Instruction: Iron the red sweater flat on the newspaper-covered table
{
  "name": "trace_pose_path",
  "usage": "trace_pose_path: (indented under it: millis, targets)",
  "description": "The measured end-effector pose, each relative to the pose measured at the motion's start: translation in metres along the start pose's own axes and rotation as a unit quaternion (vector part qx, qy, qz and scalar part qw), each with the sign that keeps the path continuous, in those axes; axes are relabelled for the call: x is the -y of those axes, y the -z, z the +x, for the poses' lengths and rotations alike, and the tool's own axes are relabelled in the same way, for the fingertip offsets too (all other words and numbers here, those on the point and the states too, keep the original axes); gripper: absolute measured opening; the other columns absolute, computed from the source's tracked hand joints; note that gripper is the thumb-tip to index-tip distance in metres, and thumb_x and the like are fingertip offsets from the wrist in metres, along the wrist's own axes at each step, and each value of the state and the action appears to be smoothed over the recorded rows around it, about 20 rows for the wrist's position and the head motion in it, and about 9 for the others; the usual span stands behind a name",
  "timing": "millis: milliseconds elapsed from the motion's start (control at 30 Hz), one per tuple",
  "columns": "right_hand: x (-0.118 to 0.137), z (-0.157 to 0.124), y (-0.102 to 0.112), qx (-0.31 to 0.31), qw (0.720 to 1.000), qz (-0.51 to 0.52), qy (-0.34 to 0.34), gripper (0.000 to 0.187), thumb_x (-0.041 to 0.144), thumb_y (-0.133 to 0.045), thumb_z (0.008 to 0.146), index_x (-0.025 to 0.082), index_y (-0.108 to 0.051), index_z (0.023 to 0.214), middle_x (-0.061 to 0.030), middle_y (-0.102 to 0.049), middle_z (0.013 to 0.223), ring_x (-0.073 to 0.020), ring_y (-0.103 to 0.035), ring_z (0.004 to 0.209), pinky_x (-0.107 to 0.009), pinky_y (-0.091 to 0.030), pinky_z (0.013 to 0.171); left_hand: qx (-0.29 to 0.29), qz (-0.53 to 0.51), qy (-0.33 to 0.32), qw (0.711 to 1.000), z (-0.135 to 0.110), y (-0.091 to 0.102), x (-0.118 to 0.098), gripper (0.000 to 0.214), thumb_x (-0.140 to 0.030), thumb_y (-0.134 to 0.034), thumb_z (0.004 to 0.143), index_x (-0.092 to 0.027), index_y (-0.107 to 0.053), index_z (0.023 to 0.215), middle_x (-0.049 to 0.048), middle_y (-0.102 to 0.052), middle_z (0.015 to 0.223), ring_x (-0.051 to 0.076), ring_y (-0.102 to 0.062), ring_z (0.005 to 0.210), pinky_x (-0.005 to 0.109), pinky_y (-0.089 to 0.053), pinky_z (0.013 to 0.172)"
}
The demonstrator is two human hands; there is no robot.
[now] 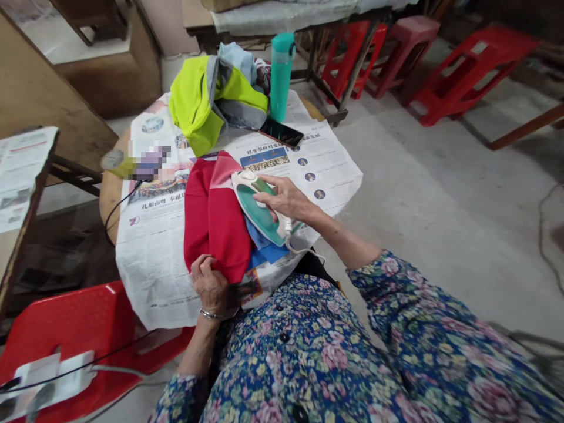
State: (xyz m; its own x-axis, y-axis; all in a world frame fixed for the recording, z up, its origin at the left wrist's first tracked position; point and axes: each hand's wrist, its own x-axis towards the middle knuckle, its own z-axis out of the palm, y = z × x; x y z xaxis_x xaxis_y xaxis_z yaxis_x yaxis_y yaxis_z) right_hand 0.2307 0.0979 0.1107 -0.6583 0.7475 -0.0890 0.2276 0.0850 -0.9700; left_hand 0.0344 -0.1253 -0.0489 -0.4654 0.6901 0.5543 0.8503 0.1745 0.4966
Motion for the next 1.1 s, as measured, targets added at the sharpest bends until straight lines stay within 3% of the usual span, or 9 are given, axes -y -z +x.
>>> trace_pose_path:
  millis: [200,333,467,633,733,833,900,1000,1100]
  targets:
    - [0.002,0.039,-0.022,-0.022,0.999,-0.007,0.042,0.055,0.029,-0.063,0.103,0.024,-0.054,0.157,0.0051,-0.059,0.076,-0.0131,-0.060,0.056,-0.022,-0.049,0.053,0.017,0.004,0.009,1.000,0.005,0.004,0.000,0.037,-0.011,-0.050,0.082,-0.022,-0.067,0.112,0.0150,-0.069,0.119,0.030,-0.064,0.113,0.049,-0.047,0.107]
    - [0.009,0.053,-0.025,0.009,0.999,-0.024,0.021,0.037,0.024,-0.063,0.104,0.020,-0.063,0.141,0.0061,-0.055,0.071,-0.0114,-0.056,0.052,-0.020,-0.046,0.050,0.019,0.020,0.005,1.000,0.006,0.004,-0.003,0.043,-0.011,-0.051,0.084,-0.022,-0.072,0.120,0.0164,-0.072,0.127,0.031,-0.065,0.119,0.050,-0.046,0.111]
    - [0.015,0.030,-0.021,0.061,0.997,-0.025,0.030,0.031,0.019,-0.063,0.102,0.018,-0.069,0.133,0.0087,-0.052,0.064,-0.0099,-0.053,0.046,-0.020,-0.042,0.044,0.024,0.043,-0.009,0.999,0.005,0.003,-0.002,0.047,-0.010,-0.051,0.087,-0.024,-0.076,0.124,0.0152,-0.074,0.132,0.031,-0.066,0.118,0.050,-0.046,0.111]
    - [0.016,-0.022,-0.029,0.062,0.996,0.013,0.057,0.058,0.028,-0.066,0.102,0.021,-0.058,0.159,0.0096,-0.055,0.066,-0.0111,-0.052,0.045,-0.022,-0.043,0.045,0.036,0.051,-0.024,0.998,0.002,0.004,0.001,0.053,-0.007,-0.052,0.085,-0.026,-0.073,0.129,0.0158,-0.072,0.141,0.033,-0.066,0.118,0.052,-0.045,0.112]
    - [0.021,-0.036,-0.045,0.059,0.997,0.029,0.046,0.063,0.034,-0.066,0.103,0.023,-0.053,0.164,0.0052,-0.065,0.077,-0.0128,-0.055,0.052,-0.025,-0.048,0.050,0.028,0.047,-0.028,0.998,0.001,0.004,0.003,0.053,-0.007,-0.051,0.086,-0.024,-0.070,0.133,0.0172,-0.071,0.141,0.033,-0.066,0.120,0.052,-0.044,0.113]
    - [0.025,-0.031,-0.064,0.073,0.997,0.019,0.014,0.049,0.030,-0.061,0.106,0.021,-0.058,0.154,0.0018,-0.068,0.081,-0.0147,-0.058,0.057,-0.027,-0.051,0.057,0.026,0.041,-0.029,0.998,0.000,0.003,0.007,0.053,-0.007,-0.051,0.085,-0.022,-0.067,0.133,0.0174,-0.072,0.138,0.033,-0.066,0.122,0.052,-0.043,0.115]
    - [0.025,-0.021,-0.073,0.085,0.996,0.028,0.004,0.042,0.025,-0.059,0.107,0.021,-0.060,0.149,0.0053,-0.063,0.072,-0.0142,-0.057,0.054,-0.027,-0.050,0.056,0.027,0.045,-0.028,0.998,0.000,0.002,0.009,0.051,-0.009,-0.052,0.084,-0.021,-0.067,0.131,0.0174,-0.073,0.135,0.033,-0.066,0.121,0.052,-0.043,0.115]
    - [0.022,-0.006,-0.080,0.086,0.995,0.048,0.012,0.043,0.022,-0.058,0.107,0.022,-0.057,0.150,0.0109,-0.051,0.061,-0.0128,-0.054,0.047,-0.024,-0.046,0.051,0.033,0.062,-0.022,0.997,0.000,0.003,0.010,0.047,-0.011,-0.050,0.086,-0.020,-0.067,0.128,0.0171,-0.074,0.133,0.032,-0.067,0.119,0.051,-0.045,0.113]
    - [0.018,0.001,-0.079,0.077,0.996,0.049,0.012,0.044,0.022,-0.058,0.107,0.020,-0.057,0.151,0.0113,-0.049,0.059,-0.0120,-0.054,0.046,-0.023,-0.044,0.050,0.037,0.050,-0.025,0.998,0.005,0.006,0.007,0.042,-0.014,-0.045,0.091,-0.019,-0.067,0.127,0.0175,-0.075,0.128,0.032,-0.069,0.118,0.049,-0.048,0.109]
